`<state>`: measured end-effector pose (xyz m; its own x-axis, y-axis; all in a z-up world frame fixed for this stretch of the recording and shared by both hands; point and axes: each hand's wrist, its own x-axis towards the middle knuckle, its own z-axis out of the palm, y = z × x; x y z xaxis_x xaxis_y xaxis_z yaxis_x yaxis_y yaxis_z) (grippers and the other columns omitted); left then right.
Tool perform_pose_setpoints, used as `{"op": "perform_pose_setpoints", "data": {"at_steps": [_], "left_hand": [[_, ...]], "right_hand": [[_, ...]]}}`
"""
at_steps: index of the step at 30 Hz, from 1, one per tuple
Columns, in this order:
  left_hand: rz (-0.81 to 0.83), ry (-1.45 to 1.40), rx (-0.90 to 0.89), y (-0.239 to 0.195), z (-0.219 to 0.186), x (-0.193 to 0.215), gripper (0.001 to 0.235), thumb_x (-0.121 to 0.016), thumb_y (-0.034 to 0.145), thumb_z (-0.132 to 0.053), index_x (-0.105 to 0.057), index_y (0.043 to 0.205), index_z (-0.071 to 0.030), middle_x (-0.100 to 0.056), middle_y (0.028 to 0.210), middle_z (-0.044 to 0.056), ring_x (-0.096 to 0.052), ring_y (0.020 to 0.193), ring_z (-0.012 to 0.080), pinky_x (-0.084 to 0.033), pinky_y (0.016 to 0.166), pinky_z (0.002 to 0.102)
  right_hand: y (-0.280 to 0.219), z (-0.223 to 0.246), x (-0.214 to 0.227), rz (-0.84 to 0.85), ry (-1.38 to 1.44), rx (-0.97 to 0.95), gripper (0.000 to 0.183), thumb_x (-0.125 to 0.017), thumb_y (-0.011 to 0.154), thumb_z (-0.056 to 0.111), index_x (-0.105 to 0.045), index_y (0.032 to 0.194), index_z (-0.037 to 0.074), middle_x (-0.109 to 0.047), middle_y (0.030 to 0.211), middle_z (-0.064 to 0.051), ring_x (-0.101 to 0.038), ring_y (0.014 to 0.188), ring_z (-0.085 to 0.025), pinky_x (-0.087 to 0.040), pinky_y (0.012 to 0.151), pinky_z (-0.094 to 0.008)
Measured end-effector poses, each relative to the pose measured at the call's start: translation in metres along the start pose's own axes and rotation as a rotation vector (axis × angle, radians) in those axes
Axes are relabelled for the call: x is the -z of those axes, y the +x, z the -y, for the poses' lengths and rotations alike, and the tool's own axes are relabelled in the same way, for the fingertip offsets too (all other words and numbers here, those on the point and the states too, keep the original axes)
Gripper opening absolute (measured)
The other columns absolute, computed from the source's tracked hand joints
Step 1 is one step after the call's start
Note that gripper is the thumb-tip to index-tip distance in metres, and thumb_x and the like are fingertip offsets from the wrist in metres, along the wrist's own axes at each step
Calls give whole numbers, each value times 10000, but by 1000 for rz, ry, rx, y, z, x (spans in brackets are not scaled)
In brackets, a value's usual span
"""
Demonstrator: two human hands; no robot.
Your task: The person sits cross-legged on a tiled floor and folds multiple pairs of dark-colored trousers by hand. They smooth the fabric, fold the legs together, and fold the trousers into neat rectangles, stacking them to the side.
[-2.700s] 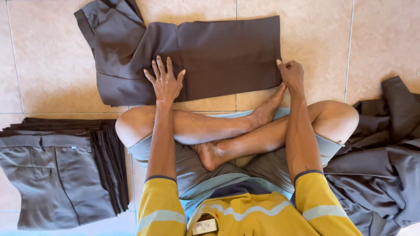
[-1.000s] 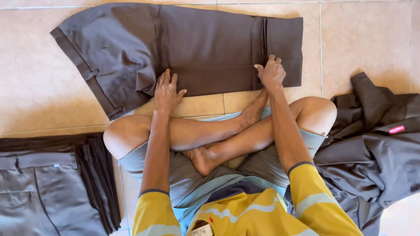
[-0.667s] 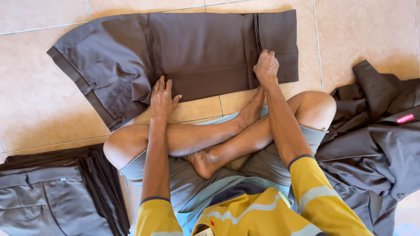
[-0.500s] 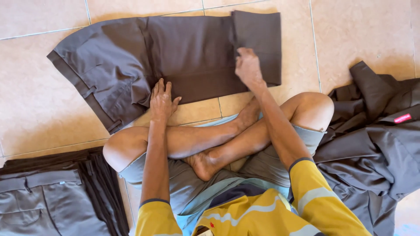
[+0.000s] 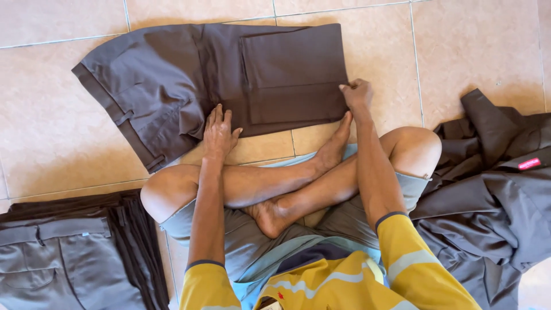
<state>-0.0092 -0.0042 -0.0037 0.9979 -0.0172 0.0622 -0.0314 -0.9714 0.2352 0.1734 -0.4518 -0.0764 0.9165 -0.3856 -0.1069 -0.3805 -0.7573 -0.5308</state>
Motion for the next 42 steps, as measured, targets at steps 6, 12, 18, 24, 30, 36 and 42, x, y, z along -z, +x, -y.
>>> {"op": "perform_pose_setpoints", "data": {"at_steps": [6,12,18,24,30,36,42], "left_hand": [[-379,61,-95,2,-18,41,284,-660,985,-407,-702,1107,-153,-609,1308,72,-626,1042,247,-525,797,379],[-20,48,135,1,-6,15,649,-803,829,-444,-596,1349,-115,-509,1485,153,-497,1330,330,-446,1044,542],[61,-26,168,1,-6,26,624,-801,853,-360,-570,1377,-114,-474,1533,151,-434,1400,320,-424,1089,565],[-366,-66,28,19,-25,8,214,-690,966,-463,-729,1024,-260,-710,1061,-29,-689,994,189,-534,855,391],[-90,-428,402,71,-167,-52,457,-771,845,-478,-670,1129,-135,-755,971,109,-735,935,373,-567,845,571],[-148,-454,638,89,-174,-106,276,-776,845,-341,-692,1020,-145,-757,932,146,-748,919,404,-576,833,546],[-198,-451,747,51,-87,-57,200,-833,798,-349,-702,834,-202,-707,639,1,-746,779,319,-569,804,414]], "right_hand": [[10,-13,48,-114,-84,-219,498,-829,901,371,-495,1230,204,-563,1219,-73,-594,1168,-367,-509,945,-585],[-69,87,73,-105,-132,355,435,-829,924,235,-669,1285,53,-625,1206,-194,-653,1084,-473,-519,921,-623],[-52,63,78,-196,-142,84,431,-788,941,282,-623,1306,121,-575,1303,-148,-597,1176,-429,-490,956,-622],[-36,46,55,-103,-151,-236,817,-879,900,305,-373,1512,112,-348,1549,-154,-356,1446,-414,-257,1164,-671],[-48,72,90,-52,-161,-314,1053,-908,876,349,-208,1624,104,-208,1633,-193,-221,1531,-396,-212,1208,-675],[-39,61,97,8,-95,-326,1117,-948,777,363,-249,1604,90,-288,1582,-174,-299,1486,-382,-257,1165,-705],[-58,82,121,-8,107,-169,754,-897,788,513,-575,1241,3,-525,1239,-217,-504,1225,-446,-421,970,-684]]}}
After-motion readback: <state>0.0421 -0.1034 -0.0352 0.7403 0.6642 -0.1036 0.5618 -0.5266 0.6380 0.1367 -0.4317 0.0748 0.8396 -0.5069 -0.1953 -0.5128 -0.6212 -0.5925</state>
